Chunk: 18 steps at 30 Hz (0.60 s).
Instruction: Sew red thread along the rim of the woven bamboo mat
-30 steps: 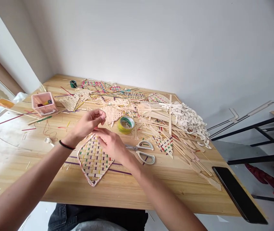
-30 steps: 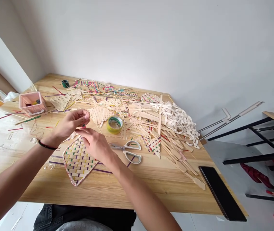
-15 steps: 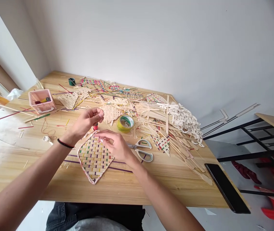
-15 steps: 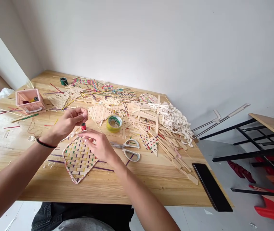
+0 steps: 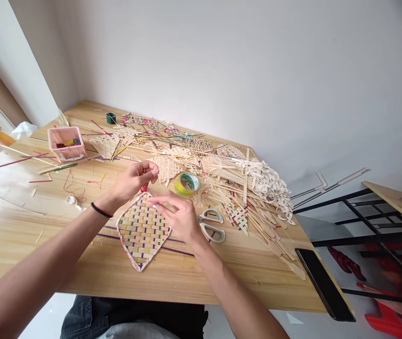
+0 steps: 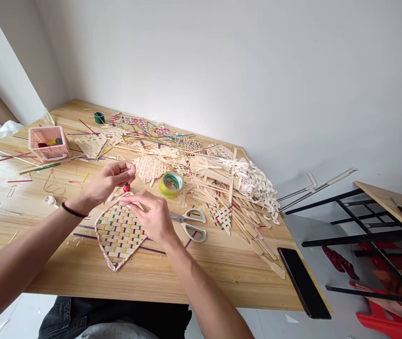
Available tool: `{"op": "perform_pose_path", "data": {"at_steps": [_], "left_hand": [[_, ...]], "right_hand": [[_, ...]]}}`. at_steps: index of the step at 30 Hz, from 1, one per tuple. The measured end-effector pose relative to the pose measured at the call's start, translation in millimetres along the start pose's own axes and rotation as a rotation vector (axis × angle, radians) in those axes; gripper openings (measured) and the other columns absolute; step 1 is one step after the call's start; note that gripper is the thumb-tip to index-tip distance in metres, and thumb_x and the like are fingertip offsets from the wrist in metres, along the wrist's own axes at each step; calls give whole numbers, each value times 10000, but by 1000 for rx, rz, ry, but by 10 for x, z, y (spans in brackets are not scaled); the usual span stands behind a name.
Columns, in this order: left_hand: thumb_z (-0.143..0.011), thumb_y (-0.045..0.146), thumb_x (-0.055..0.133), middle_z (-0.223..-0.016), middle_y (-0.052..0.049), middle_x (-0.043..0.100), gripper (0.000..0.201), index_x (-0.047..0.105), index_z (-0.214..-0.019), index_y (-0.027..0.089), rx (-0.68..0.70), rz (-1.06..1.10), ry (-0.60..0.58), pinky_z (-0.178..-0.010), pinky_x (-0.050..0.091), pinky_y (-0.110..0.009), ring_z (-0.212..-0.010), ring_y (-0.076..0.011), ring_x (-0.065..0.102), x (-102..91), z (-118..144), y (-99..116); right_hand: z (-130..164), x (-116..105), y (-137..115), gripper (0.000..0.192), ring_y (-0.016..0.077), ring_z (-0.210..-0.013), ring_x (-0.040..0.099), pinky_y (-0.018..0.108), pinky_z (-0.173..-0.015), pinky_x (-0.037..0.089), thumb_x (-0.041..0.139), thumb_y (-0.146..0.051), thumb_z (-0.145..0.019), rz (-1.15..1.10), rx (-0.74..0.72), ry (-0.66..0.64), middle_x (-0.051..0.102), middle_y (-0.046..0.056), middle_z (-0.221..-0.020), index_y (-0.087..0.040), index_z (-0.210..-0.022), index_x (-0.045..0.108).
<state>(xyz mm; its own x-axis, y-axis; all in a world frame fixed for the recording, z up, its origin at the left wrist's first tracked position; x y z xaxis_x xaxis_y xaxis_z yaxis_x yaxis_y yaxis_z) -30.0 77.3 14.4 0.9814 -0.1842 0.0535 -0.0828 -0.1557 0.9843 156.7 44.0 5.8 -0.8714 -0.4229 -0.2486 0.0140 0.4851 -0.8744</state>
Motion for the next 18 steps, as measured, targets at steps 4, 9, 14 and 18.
{"op": "perform_pose_path", "data": {"at_steps": [4,9,14,18], "left_hand": [[-974,503,713,-715,35,568,387,595,-840,160,22,-7,4,-531,411,-233,-549,-94,473,-33,6,-51],[-1005,518,668,-727,31,574,387,598,-863,166,54,-66,12,-572,450,-251,-586,-113,512,-97,34,-97],[-977,579,675,-880,-40,694,424,660,-907,161,94,-225,79,-784,549,-343,-830,-187,664,-313,116,-118],[-919,646,699,-1127,-87,744,463,693,-980,187,103,-371,202,-995,518,-366,-1109,-249,676,-675,261,-20]], "right_hand": [[11,36,-31,104,193,-888,759,341,-859,607,776,-211,-953,22,-22,102,833,44,-976,-248,-1018,849],[37,29,-55,121,178,-858,749,322,-828,589,743,-256,-996,-15,3,110,809,28,-930,-282,-1015,860],[127,-34,-36,84,196,-993,689,335,-905,549,791,-291,-960,-48,54,70,723,45,-1021,-305,-956,874],[190,-86,52,151,225,-1115,698,374,-1018,528,748,-364,-995,-139,135,40,752,62,-1100,-274,-933,852]]}}
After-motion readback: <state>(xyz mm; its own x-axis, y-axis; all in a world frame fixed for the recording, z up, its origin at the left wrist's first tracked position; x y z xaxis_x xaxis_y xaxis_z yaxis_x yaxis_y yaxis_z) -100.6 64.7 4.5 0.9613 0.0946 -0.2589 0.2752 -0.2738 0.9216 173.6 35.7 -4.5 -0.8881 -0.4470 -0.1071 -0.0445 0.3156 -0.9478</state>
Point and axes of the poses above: each hand's wrist, its own z-axis away from the middle knuckle, its own x-axis out of the palm, y = z × x, the point moved 1 cm from there along -z, towards the middle knuckle
